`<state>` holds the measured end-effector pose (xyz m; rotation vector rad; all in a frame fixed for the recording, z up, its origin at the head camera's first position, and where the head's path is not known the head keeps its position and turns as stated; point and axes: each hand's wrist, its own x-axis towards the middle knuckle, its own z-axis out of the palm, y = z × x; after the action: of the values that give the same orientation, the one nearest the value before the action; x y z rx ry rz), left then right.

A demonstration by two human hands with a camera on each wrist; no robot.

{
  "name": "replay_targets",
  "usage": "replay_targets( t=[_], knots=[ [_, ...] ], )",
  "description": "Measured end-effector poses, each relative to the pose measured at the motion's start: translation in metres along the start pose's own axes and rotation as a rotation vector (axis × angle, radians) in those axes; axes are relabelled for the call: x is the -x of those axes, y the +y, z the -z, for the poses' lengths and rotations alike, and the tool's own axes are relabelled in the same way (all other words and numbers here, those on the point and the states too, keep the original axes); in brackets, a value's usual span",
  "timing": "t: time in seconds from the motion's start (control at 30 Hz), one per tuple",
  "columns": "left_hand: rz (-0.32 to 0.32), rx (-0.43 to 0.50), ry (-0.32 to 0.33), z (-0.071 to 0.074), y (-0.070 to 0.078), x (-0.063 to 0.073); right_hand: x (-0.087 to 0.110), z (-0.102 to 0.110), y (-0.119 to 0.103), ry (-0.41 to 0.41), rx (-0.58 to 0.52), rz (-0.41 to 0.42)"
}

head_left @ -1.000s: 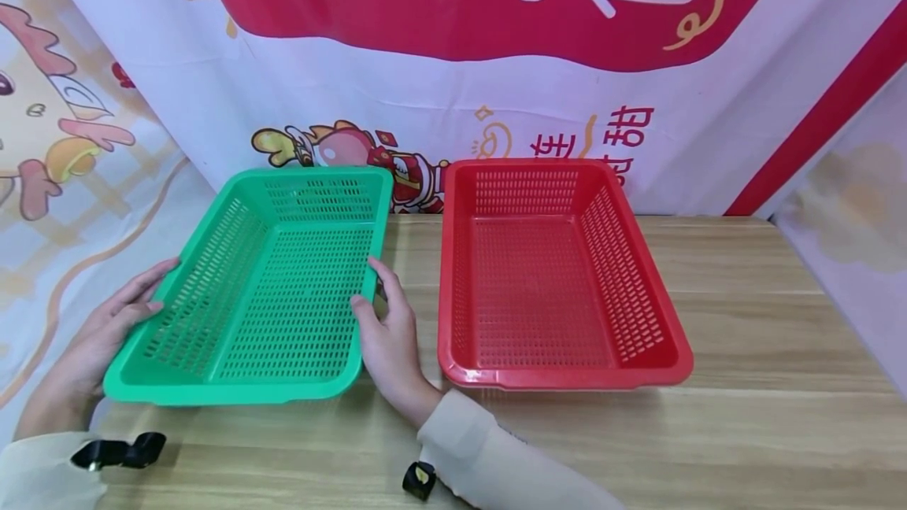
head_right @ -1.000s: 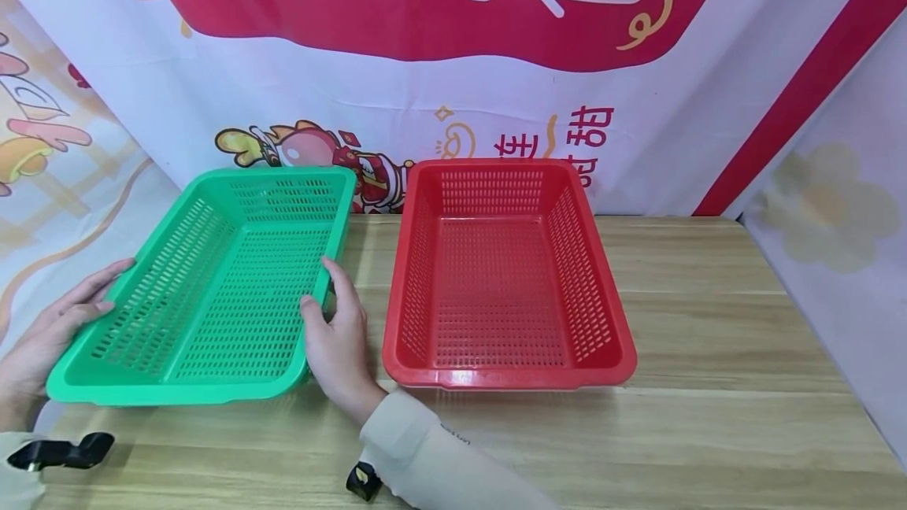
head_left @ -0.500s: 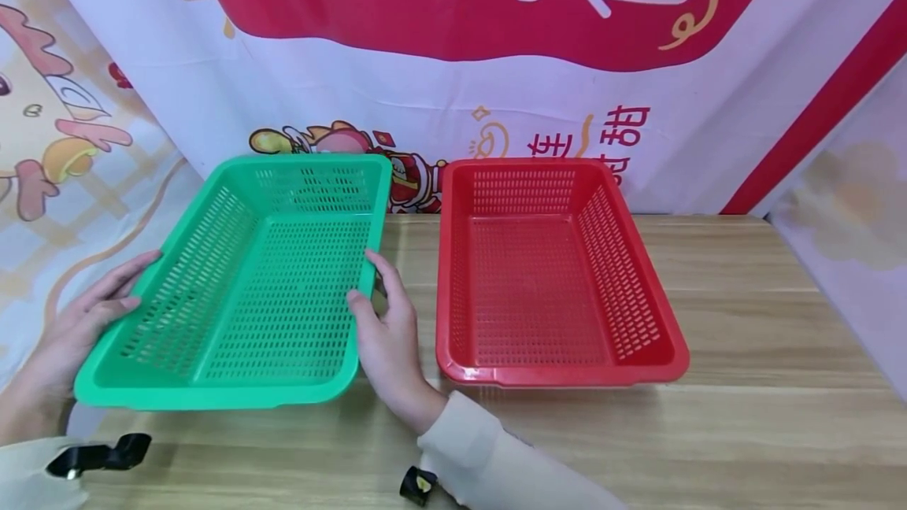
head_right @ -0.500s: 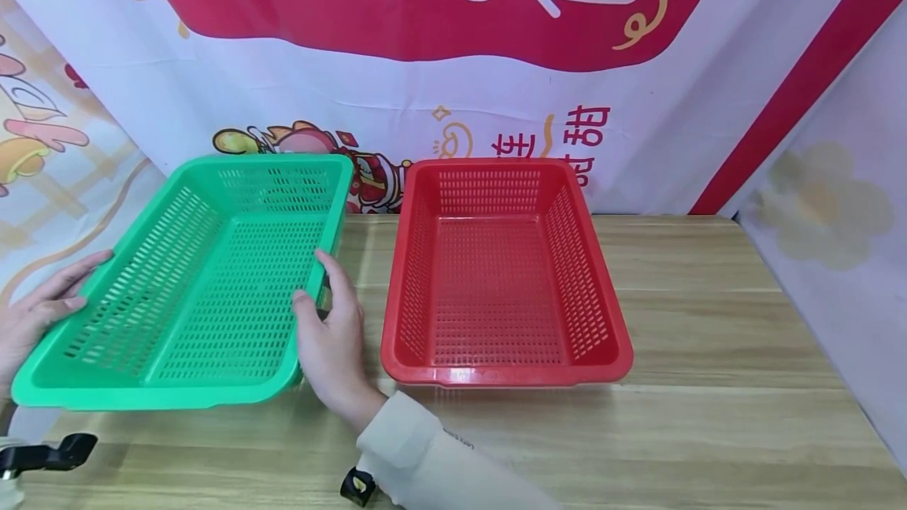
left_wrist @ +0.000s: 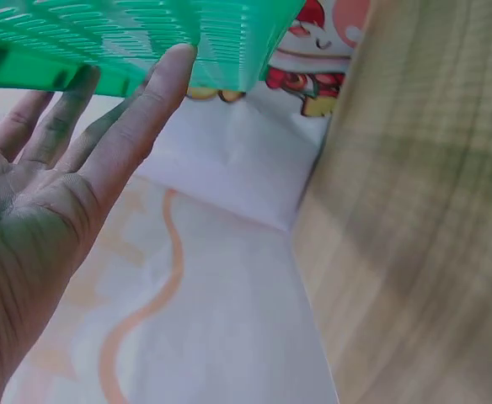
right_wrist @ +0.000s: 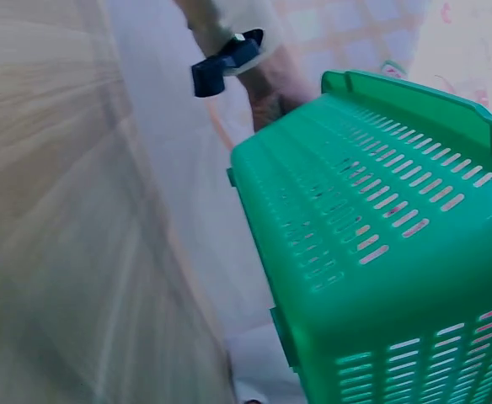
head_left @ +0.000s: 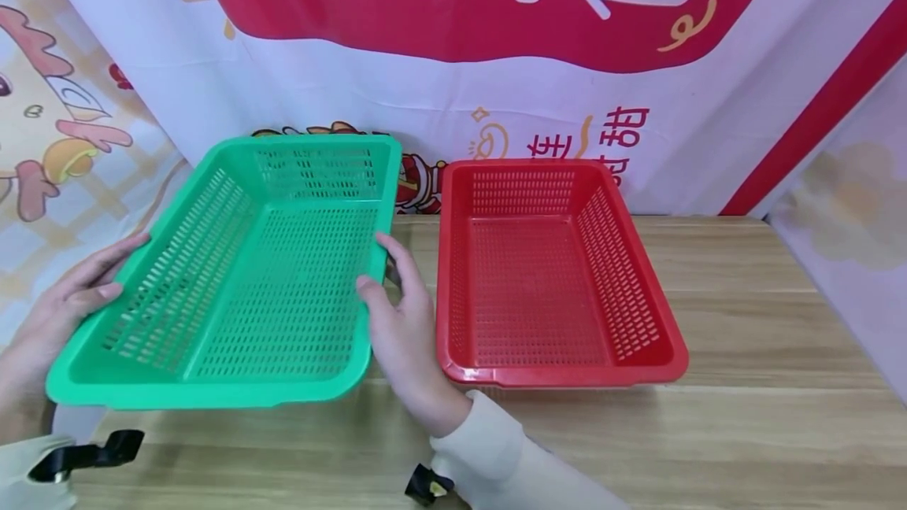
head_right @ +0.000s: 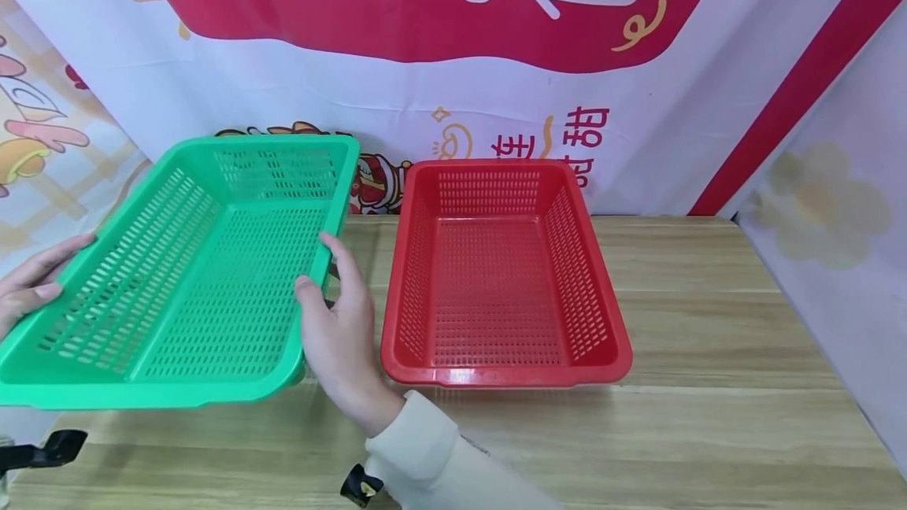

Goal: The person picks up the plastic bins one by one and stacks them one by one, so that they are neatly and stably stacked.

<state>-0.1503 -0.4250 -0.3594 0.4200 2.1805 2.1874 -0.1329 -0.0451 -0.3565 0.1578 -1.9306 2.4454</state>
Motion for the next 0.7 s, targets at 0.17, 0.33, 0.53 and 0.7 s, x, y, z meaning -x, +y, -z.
replay_targets(
  t=[0.17,0.33,0.53,0.7],
  knots=[
    [0.018,0.001,0.048,-0.014,0.01,-0.001,-0.001,0.011,-0.018,0.004,-0.007,0.018],
    [0.007,0.02,0.064,-0.029,0.022,-0.005,-0.001,0.024,-0.035,-0.01,-0.001,0.056],
    [0.077,-0.004,0.132,-0.051,0.037,-0.01,-0.002,0.048,-0.054,-0.018,0.047,0.071],
    [0.134,-0.037,0.187,-0.072,0.047,-0.014,-0.002,0.07,-0.067,-0.024,0.063,0.067]
  ],
)
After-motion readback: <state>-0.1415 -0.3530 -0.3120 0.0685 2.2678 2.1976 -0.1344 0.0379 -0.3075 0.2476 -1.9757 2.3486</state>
